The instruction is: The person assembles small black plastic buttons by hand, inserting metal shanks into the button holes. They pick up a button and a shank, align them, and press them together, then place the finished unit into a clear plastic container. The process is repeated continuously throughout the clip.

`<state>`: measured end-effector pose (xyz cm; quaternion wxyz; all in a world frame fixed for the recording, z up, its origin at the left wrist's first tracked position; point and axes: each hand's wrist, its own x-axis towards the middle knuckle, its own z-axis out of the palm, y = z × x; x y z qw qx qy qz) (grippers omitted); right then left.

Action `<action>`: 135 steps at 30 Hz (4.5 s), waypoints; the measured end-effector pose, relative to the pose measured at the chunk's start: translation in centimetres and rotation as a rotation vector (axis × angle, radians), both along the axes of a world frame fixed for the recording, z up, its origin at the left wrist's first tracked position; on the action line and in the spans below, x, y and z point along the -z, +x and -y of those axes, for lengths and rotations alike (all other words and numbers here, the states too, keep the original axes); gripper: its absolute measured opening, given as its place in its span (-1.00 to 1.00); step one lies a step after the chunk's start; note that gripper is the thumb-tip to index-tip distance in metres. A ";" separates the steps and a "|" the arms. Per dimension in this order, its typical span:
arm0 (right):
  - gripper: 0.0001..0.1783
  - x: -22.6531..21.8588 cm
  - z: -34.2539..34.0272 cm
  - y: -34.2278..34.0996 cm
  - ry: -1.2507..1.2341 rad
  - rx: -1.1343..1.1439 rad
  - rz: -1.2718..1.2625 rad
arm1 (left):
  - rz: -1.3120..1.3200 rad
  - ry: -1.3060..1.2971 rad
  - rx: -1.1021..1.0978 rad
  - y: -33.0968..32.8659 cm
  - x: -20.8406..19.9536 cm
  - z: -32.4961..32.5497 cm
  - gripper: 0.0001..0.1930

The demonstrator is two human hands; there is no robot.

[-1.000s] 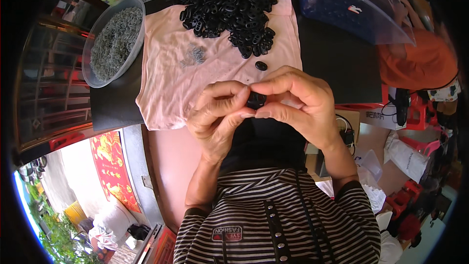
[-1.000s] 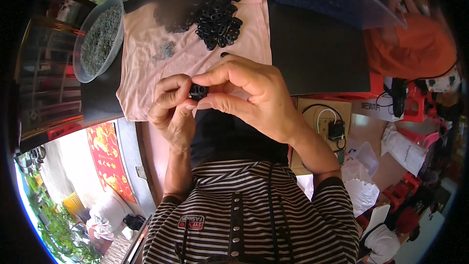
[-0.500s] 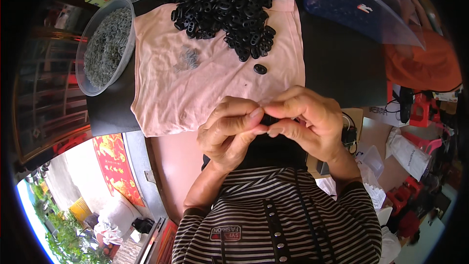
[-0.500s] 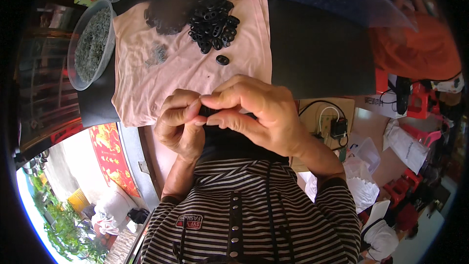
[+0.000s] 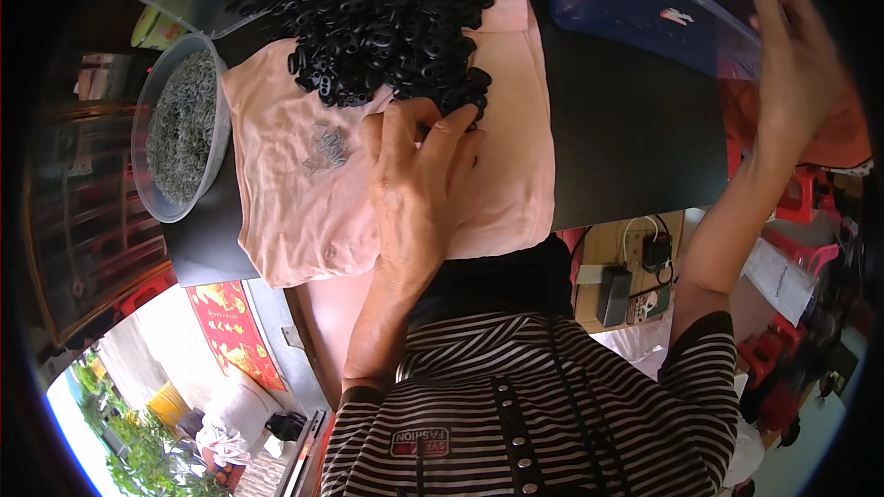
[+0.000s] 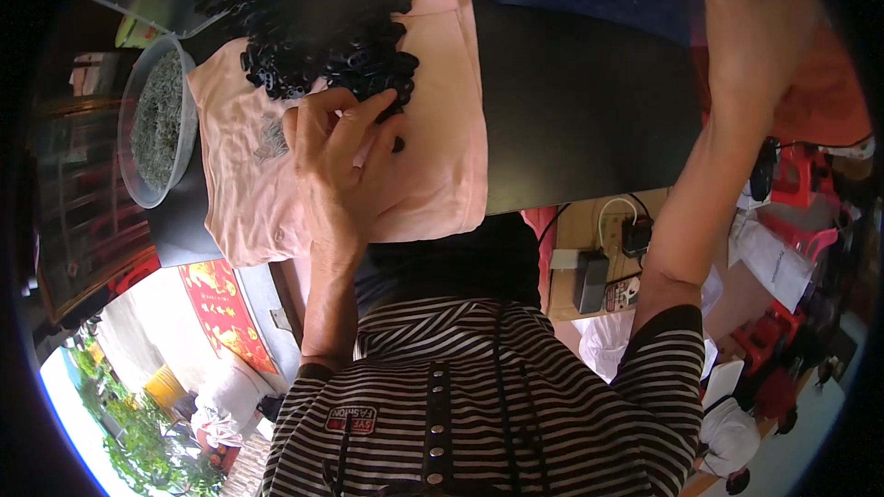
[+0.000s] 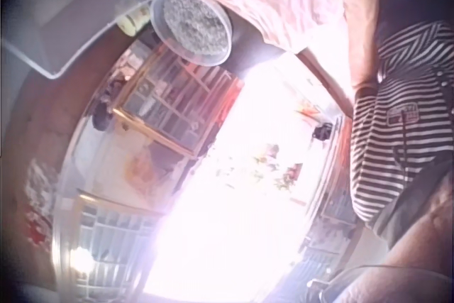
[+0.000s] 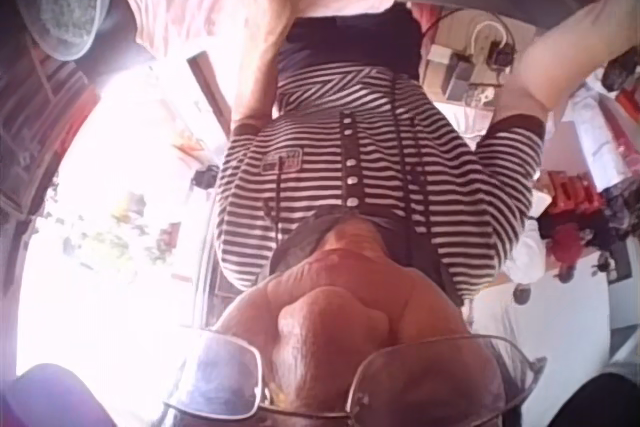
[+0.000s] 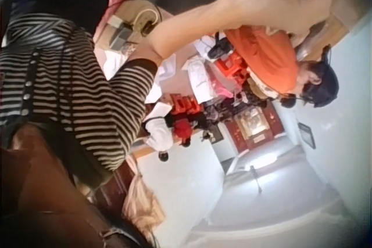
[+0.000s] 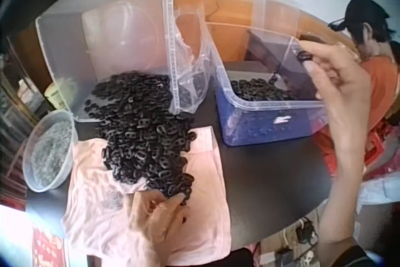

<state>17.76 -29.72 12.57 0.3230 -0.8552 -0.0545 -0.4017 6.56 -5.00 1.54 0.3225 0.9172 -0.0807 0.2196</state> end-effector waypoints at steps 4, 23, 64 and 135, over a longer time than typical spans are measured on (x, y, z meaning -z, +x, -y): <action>-0.61 0.6 0.3 0.7 -0.024 -0.204 -0.188 | -0.012 0.017 -0.040 0.3 0.7 0.2 -0.74; -0.76 2.6 0.2 1.3 -0.011 -0.128 0.175 | -0.201 -1.030 0.157 -4.1 -0.3 -0.9 -0.84; -0.88 7.2 -19.9 -3.5 0.302 -0.981 -1.020 | -0.391 -1.393 0.302 -6.1 1.8 -4.7 -0.86; -0.91 8.2 -13.3 -12.0 0.107 -0.776 -0.536 | -0.449 -1.317 0.091 -5.5 -0.1 -3.9 -0.81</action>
